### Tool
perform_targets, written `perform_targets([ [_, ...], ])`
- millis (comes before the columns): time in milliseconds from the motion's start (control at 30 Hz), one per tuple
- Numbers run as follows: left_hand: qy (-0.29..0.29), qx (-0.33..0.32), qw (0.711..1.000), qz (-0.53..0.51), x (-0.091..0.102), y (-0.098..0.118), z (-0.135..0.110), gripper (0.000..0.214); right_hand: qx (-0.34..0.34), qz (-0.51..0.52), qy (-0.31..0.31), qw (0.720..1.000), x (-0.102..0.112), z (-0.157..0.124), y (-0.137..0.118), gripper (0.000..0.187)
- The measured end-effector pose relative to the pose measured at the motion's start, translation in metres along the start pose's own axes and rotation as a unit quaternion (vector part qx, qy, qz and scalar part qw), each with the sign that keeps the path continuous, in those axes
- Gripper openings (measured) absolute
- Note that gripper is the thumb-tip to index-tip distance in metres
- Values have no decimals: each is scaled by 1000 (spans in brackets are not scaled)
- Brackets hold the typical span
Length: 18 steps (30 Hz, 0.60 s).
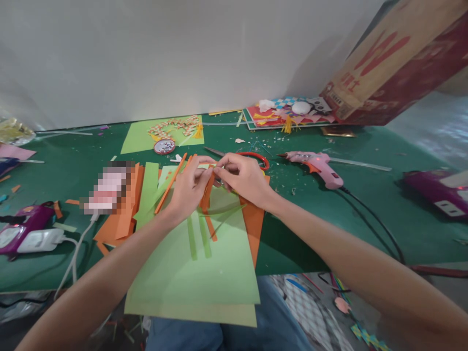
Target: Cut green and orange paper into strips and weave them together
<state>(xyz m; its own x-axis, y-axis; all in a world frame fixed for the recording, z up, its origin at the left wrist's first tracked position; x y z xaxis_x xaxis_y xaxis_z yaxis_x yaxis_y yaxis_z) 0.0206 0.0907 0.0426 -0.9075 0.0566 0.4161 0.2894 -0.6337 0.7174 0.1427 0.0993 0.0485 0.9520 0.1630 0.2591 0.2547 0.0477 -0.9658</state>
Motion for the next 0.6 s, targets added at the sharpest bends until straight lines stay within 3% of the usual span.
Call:
perform_targets([
  [300, -14, 5, 999, -28, -4, 4, -1, 16, -24, 42, -23, 999, 0, 4, 8, 13],
  [600, 18, -23, 1000, 4, 2, 4, 2, 6, -22, 37, -28, 999, -3, 1, 3, 15],
])
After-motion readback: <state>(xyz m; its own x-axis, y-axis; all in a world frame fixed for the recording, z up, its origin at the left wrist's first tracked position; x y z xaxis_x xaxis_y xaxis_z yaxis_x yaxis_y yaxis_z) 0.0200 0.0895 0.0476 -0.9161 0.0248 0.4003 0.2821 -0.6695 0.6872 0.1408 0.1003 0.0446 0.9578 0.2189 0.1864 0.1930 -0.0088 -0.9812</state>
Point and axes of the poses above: each hand's wrist, its own z-axis towards the middle knuckle, its own x-axis out of the back of the hand, y = z × x, the point moved 8 cm from there along z, towards the middle knuckle, and after that the axes turned 15 degrees about -x, right-handed, at the moved point
